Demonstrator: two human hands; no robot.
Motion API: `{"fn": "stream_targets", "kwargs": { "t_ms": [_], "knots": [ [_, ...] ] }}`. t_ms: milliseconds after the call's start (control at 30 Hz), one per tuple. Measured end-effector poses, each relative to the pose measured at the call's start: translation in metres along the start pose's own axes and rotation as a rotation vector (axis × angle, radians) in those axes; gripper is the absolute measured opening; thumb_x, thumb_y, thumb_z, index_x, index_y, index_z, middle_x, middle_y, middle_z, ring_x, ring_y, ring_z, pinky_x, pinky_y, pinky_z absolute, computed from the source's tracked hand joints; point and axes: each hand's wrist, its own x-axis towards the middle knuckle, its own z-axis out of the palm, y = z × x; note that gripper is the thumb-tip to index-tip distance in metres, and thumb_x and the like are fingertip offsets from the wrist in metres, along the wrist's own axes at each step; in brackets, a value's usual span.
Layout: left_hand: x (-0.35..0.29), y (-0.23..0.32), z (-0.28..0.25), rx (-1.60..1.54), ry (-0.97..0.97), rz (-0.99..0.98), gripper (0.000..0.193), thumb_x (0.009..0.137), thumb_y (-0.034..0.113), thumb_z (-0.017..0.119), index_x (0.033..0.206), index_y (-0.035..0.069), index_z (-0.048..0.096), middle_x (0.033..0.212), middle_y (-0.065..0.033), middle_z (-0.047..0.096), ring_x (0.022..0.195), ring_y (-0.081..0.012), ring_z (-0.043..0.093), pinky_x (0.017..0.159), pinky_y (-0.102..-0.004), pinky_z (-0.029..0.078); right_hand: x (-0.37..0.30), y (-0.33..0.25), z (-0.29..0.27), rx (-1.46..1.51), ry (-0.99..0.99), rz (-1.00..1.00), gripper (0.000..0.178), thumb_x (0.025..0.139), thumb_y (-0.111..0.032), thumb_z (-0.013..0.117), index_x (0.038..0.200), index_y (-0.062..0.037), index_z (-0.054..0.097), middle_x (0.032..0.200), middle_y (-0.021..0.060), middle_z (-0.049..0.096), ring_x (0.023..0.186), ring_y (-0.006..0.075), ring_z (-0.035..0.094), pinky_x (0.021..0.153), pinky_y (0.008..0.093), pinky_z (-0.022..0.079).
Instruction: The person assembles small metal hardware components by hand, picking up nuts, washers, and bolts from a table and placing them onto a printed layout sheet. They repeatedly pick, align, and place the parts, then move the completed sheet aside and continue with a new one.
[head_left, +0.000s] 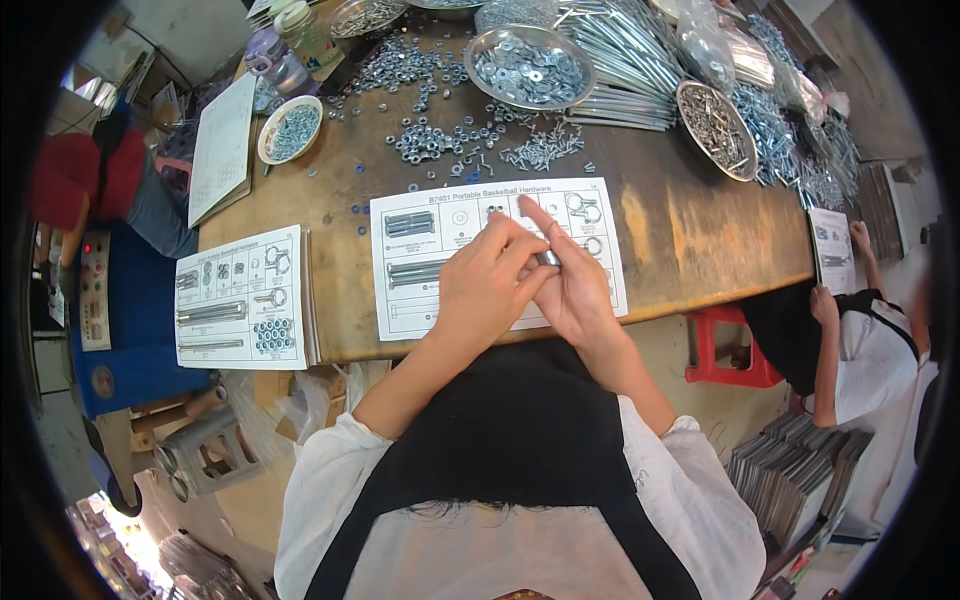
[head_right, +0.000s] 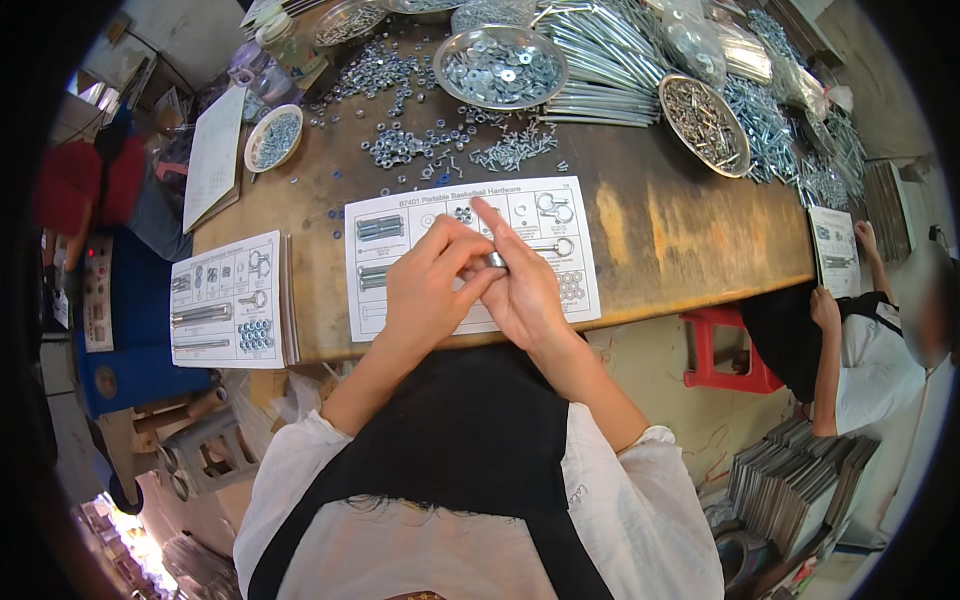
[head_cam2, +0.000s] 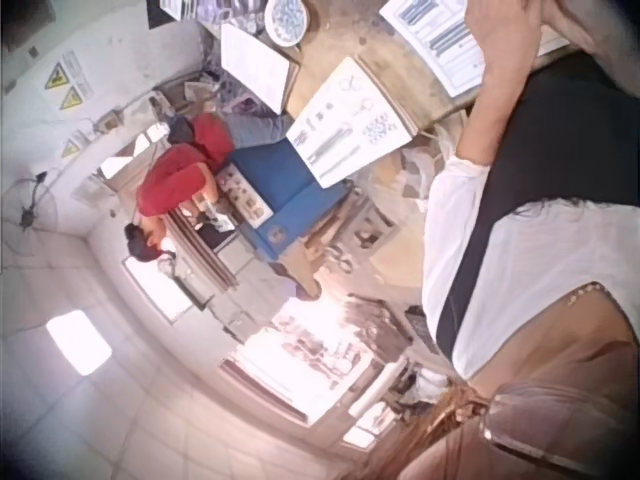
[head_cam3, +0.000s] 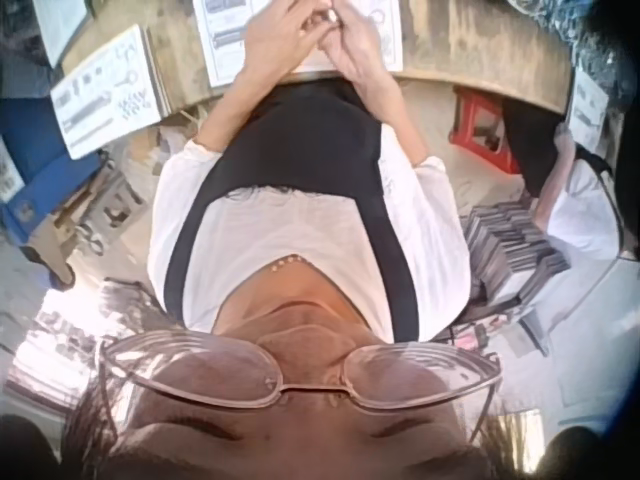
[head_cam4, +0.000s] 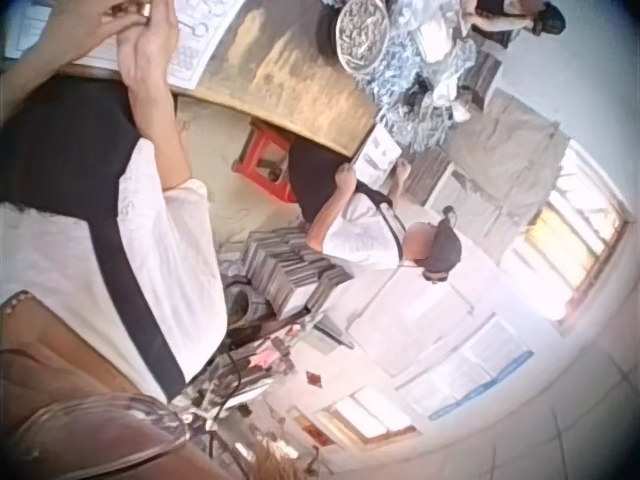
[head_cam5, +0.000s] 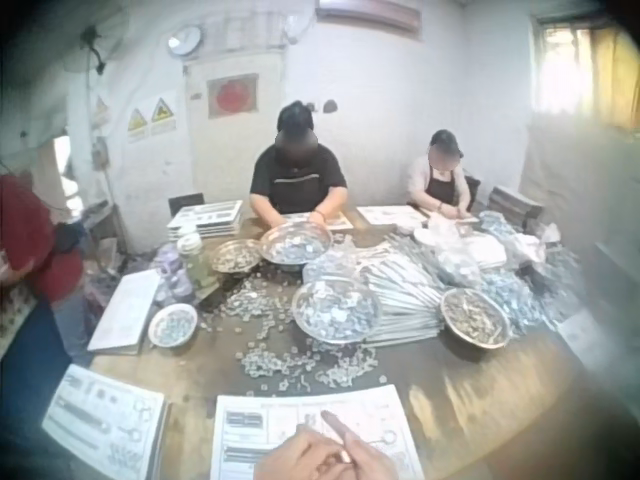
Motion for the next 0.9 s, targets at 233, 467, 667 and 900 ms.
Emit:
{"fn": "stream_targets", "kwargs": {
  "t_ms": [233,467,667,900],
  "knots": [
    [0.0,-0.012,-0.067,-0.415,-0.456,-0.081,0.027,0.069,0.009,0.087,0.094,0.01,0.079,0.076,0.0007,0.054,0.068,-0.0109,0.051,0.059,-0.0257,0.04,-0.03,-0.039,-0.006,-0.707,-0.295,0.274,0.03,0.092,-0.011,0.072,0.118,0.0042,0.068,0.104,0.0091,0.072,0.095,0.0128,0.069,0.086,0.0259,0.055],
    [-0.003,-0.015,-0.065,-0.563,-0.511,-0.084,0.029,0.066,0.005,0.087,0.094,0.01,0.079,0.078,0.0014,0.055,0.07,-0.0099,0.051,0.06,-0.0241,0.041,-0.031,-0.048,0.009,-0.816,-0.292,0.279,0.024,0.081,0.002,0.08,0.104,0.0045,0.074,0.092,0.0098,0.075,0.083,0.0105,0.072,0.076,0.0217,0.056],
    [-0.022,-0.008,-0.035,-0.356,0.008,0.059,0.038,0.069,0.009,0.088,0.105,0.012,0.076,0.092,-0.0011,0.064,0.075,-0.014,0.063,0.062,-0.0255,0.05,-0.034,-0.044,0.012,-0.823,-0.127,0.102,0.026,0.082,0.001,0.079,0.107,0.0029,0.074,0.09,0.0081,0.073,0.081,0.0095,0.071,0.074,0.0212,0.054],
    [-0.017,-0.015,-0.033,-0.054,0.161,0.35,0.046,0.062,0.006,0.088,0.106,0.008,0.074,0.098,-0.004,0.072,0.078,-0.0184,0.07,0.063,-0.0271,0.055,-0.035,-0.035,0.017,-0.868,-0.063,-0.074,0.028,0.083,-0.002,0.079,0.111,0.0011,0.074,0.092,0.0098,0.074,0.083,0.0116,0.071,0.076,0.0231,0.055]
  ]
}}
